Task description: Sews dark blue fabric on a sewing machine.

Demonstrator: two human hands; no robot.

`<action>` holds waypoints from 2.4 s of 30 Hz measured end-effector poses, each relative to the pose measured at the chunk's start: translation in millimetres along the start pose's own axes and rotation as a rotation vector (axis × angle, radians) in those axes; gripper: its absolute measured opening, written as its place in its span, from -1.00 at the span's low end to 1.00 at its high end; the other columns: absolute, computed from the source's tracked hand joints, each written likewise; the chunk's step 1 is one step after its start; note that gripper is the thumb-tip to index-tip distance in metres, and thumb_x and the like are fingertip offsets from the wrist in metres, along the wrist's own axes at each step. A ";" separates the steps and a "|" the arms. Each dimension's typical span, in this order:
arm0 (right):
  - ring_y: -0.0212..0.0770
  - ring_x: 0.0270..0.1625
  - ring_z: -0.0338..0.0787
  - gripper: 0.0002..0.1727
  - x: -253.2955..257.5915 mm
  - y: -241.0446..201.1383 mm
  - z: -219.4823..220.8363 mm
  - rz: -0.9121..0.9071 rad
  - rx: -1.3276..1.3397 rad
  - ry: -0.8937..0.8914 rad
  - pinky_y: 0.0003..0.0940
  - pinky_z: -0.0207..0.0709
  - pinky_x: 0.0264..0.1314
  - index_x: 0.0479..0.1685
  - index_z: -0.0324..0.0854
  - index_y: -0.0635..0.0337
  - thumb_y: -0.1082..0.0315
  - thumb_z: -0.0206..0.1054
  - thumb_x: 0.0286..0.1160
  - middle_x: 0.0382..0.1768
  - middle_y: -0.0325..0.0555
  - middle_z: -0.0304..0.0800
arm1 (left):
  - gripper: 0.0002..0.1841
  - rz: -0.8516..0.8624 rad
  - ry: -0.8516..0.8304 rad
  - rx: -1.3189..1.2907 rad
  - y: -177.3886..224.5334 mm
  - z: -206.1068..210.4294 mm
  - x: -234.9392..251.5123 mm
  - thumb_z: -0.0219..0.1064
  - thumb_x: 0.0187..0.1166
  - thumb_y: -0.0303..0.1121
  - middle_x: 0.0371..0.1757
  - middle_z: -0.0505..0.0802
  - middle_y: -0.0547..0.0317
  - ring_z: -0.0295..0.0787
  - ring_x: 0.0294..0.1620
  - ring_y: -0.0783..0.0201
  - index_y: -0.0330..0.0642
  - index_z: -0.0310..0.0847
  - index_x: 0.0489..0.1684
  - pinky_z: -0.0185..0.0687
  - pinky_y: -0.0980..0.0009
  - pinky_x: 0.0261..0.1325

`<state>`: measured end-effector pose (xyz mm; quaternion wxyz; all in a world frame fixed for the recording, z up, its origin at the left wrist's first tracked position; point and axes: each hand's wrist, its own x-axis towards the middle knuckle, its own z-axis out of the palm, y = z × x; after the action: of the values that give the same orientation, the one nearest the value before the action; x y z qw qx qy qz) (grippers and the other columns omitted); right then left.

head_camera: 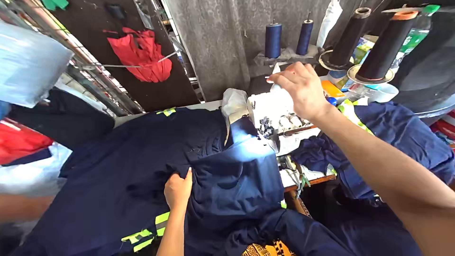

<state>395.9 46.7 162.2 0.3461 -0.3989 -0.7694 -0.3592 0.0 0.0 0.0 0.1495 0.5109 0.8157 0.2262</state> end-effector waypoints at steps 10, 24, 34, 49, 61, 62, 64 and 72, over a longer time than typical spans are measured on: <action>0.26 0.33 0.70 -0.43 -23.8 -40.9 -38.0 0.173 0.008 -0.057 0.20 0.46 0.20 0.54 0.61 -0.07 0.55 0.21 0.53 0.36 0.15 0.73 | -0.37 0.103 0.108 -0.141 -13.2 4.8 3.9 0.34 0.64 0.00 0.20 0.76 -0.54 0.66 0.40 -0.37 -0.58 0.63 0.22 0.39 -0.29 0.49; -0.19 -0.12 0.82 -0.66 -246.6 -236.2 -47.8 1.292 1.082 -0.603 -0.14 0.70 0.05 -0.06 0.78 0.28 0.19 0.57 0.35 -0.17 -0.02 0.86 | -0.62 0.084 0.257 -1.113 -136.0 -80.5 -58.9 0.19 0.69 -0.46 0.05 0.83 0.32 0.84 0.08 0.48 -0.31 0.28 0.42 0.78 0.40 0.28; -0.26 0.00 0.67 -0.74 -269.5 -253.4 -48.5 1.276 0.952 -0.420 -0.22 0.45 0.15 -0.49 0.83 0.10 0.10 0.60 0.28 -0.34 -0.31 0.83 | -0.71 0.315 0.234 -1.140 -131.4 -127.9 -57.3 0.23 0.53 -0.49 -0.06 0.88 0.42 0.85 0.05 0.45 -0.05 0.48 0.18 0.76 0.38 0.24; -0.39 -0.27 0.73 -0.71 -211.4 -213.9 -35.5 1.114 0.808 -0.311 -0.36 0.57 -0.11 -0.38 0.84 0.16 0.20 0.34 0.57 -0.44 -0.23 0.78 | -0.71 0.234 0.226 -1.039 -41.1 -166.7 0.2 0.28 0.62 -0.52 -0.04 0.79 0.61 0.78 -0.01 0.67 0.05 0.45 0.19 0.72 0.56 0.18; -0.22 -0.28 0.72 -0.60 -133.6 -156.3 -1.0 1.184 0.744 -0.317 -0.11 0.55 -0.09 -0.45 0.77 0.23 0.13 0.26 0.67 -0.46 -0.10 0.73 | -0.65 0.151 0.385 -0.748 57.4 -207.4 28.2 0.27 0.68 -0.44 0.19 0.68 0.20 0.63 0.17 0.58 -0.31 0.40 0.37 0.53 0.54 0.33; -0.22 -0.27 0.72 -0.61 -133.0 -157.5 -1.2 1.202 0.753 -0.309 -0.11 0.54 -0.07 -0.42 0.78 0.23 0.14 0.26 0.68 -0.44 -0.10 0.75 | -0.56 0.137 0.372 -0.616 54.4 -200.0 34.2 0.28 0.69 -0.44 0.37 0.66 -0.10 0.57 0.35 0.36 -0.51 0.39 0.45 0.39 0.40 0.52; -0.31 -0.25 0.73 -0.64 -137.7 -163.3 0.3 1.240 0.791 -0.247 -0.21 0.57 -0.07 -0.33 0.82 0.24 0.17 0.26 0.67 -0.40 -0.12 0.79 | -0.38 0.132 0.268 -0.290 12.6 -166.9 64.1 0.23 0.77 -0.25 0.58 0.46 -0.60 0.35 0.68 -0.25 -0.68 0.25 0.57 0.09 -0.10 0.74; -0.36 0.08 0.76 -0.77 -195.1 -190.1 -11.2 1.358 1.118 -0.128 -0.39 0.61 0.23 -0.03 0.79 0.29 0.31 0.36 0.56 -0.05 -0.09 0.84 | -0.29 0.190 0.269 0.090 -117.3 -34.9 94.3 0.04 0.80 0.03 0.64 0.36 -0.64 0.14 0.70 -0.62 -0.45 0.29 0.69 0.01 -0.53 0.59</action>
<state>320.9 -114.4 -44.5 0.5856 -0.5618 -0.4473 0.3760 -147.3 33.4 -32.7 -0.0062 0.5569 0.7859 0.2688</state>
